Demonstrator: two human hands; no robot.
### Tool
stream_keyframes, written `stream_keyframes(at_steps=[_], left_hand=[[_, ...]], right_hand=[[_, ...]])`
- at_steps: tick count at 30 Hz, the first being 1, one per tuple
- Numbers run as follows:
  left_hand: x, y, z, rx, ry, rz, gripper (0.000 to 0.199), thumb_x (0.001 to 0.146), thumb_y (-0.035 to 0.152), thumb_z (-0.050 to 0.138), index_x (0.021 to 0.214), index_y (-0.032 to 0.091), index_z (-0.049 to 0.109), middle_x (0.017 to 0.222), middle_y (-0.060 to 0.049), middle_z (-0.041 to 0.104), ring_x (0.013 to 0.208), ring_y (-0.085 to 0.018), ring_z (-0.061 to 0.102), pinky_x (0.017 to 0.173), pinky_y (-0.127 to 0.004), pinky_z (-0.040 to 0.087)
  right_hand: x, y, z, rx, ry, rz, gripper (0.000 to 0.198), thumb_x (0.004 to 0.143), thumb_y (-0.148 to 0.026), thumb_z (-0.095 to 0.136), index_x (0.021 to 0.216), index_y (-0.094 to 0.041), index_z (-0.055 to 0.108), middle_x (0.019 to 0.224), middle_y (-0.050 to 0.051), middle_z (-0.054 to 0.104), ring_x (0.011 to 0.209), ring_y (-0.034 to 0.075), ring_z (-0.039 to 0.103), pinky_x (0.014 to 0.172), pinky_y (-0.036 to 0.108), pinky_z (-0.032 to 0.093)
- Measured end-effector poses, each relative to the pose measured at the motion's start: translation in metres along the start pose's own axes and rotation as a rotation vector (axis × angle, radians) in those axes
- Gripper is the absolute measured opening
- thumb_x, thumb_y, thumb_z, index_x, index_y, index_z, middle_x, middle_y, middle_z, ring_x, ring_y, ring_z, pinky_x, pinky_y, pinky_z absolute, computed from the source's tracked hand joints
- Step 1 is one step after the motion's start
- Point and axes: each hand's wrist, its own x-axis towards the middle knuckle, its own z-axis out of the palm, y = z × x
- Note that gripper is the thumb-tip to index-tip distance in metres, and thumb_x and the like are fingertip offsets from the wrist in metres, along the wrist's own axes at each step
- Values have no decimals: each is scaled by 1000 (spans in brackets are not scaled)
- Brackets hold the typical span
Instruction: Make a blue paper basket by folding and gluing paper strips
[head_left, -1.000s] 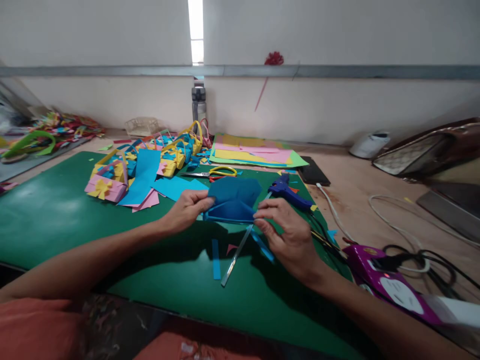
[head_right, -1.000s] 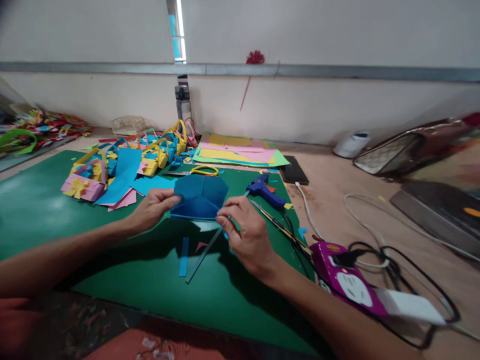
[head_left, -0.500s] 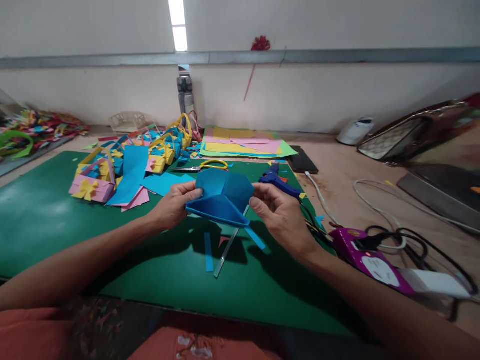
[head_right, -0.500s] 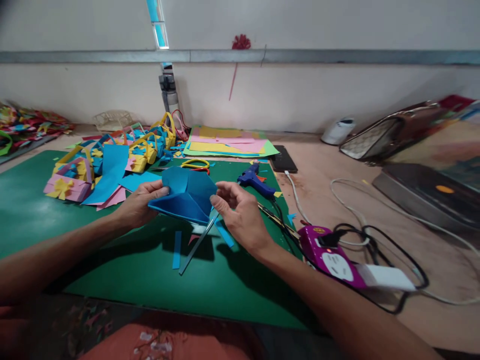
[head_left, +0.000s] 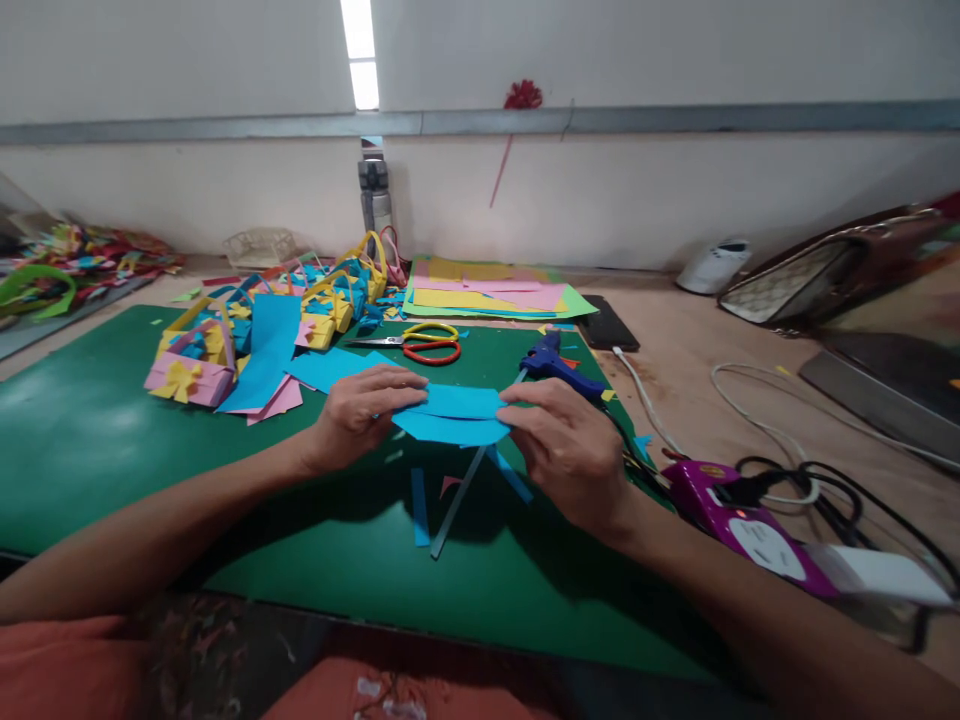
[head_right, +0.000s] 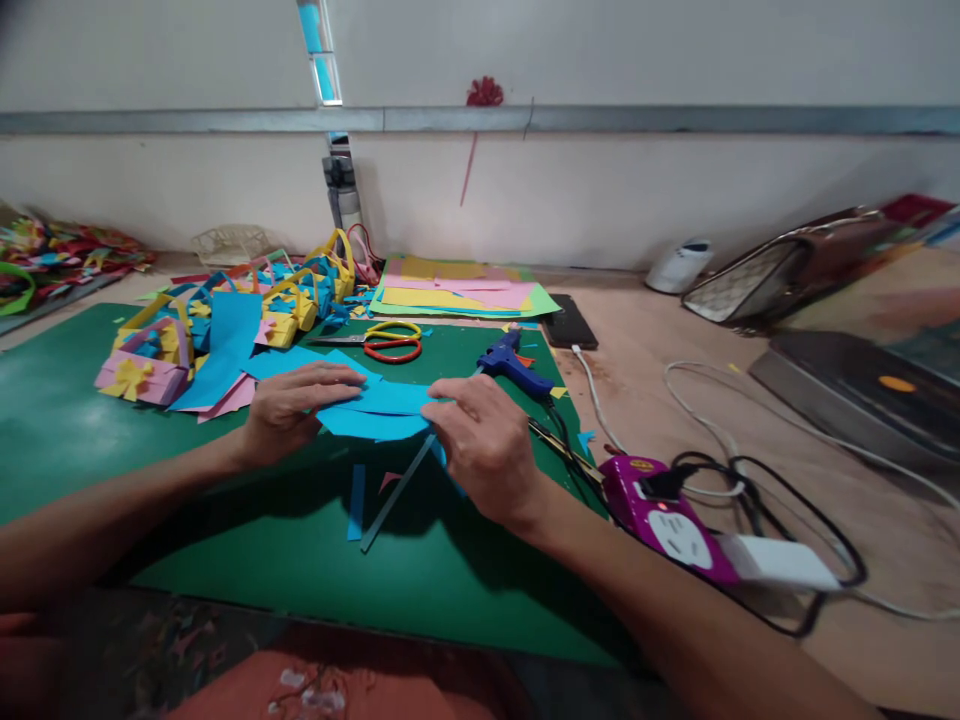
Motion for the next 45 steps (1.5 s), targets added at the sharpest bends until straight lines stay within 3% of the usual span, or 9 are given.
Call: stream_keyframes(at_steps=[5,11,15,19,26,31,35,41,45], left_hand=[[1,-1,-2,173,89,139,19,84,24,50,86,21,68,99,-11,70,95,-21,63,83,-38,50],[3,0,1,211,119,66,19,84,29,50,71,19,61,93,-10,71,88,-19,65,79,-35,50],[1,-3,2,119,122,-30,14,81,28,53,74,19,61,87,-8,71,83,-18,65,77,-32,50],[3,-5,2,69,202,-314,9,77,26,60,76,17,62,72,-3,66,66,-13,61,62,-24,47],[12,-9,2,-93,239,-616,44,82,33,45,43,17,36,41,4,37,40,-6,32,42,-21,26],[9,-13,4,-101,306,-670,42,67,24,60,45,19,24,40,7,31,40,-5,32,42,-19,23],[9,-13,4,-187,336,-655,17,70,22,57,65,19,41,43,9,37,39,-6,37,40,-17,27],[10,-14,6,-306,214,-650,22,86,29,42,102,14,46,65,0,62,51,-10,55,52,-23,44],[3,-3,11,-114,58,-507,19,86,30,46,96,14,54,74,-3,64,63,-12,58,61,-25,45]], right_hand=[[-3,1,1,-116,49,-206,17,78,-6,52,79,-22,56,88,10,66,85,19,60,73,37,50],[-3,3,2,-115,25,-204,16,80,-8,51,76,-23,55,86,7,66,84,19,61,74,37,50],[-2,-1,2,-11,28,-18,12,80,-11,54,76,-23,56,82,5,67,78,18,62,71,33,50],[4,-5,1,157,66,436,7,76,-20,60,72,-23,56,69,0,63,64,15,59,60,29,47],[11,0,4,686,55,945,20,64,-32,69,67,-18,55,59,-4,56,51,9,51,50,24,46],[12,4,6,851,118,1054,25,56,-29,75,67,-18,55,58,-5,56,48,7,52,46,21,46],[18,9,-1,978,268,1100,30,51,-27,77,70,-20,55,61,-6,58,52,8,56,47,22,50],[21,11,-8,912,273,1011,28,58,-31,75,74,-22,53,67,-3,60,56,11,58,49,27,52],[21,8,-6,958,296,1062,25,56,-27,76,72,-22,56,63,-4,58,52,9,56,47,24,51]])
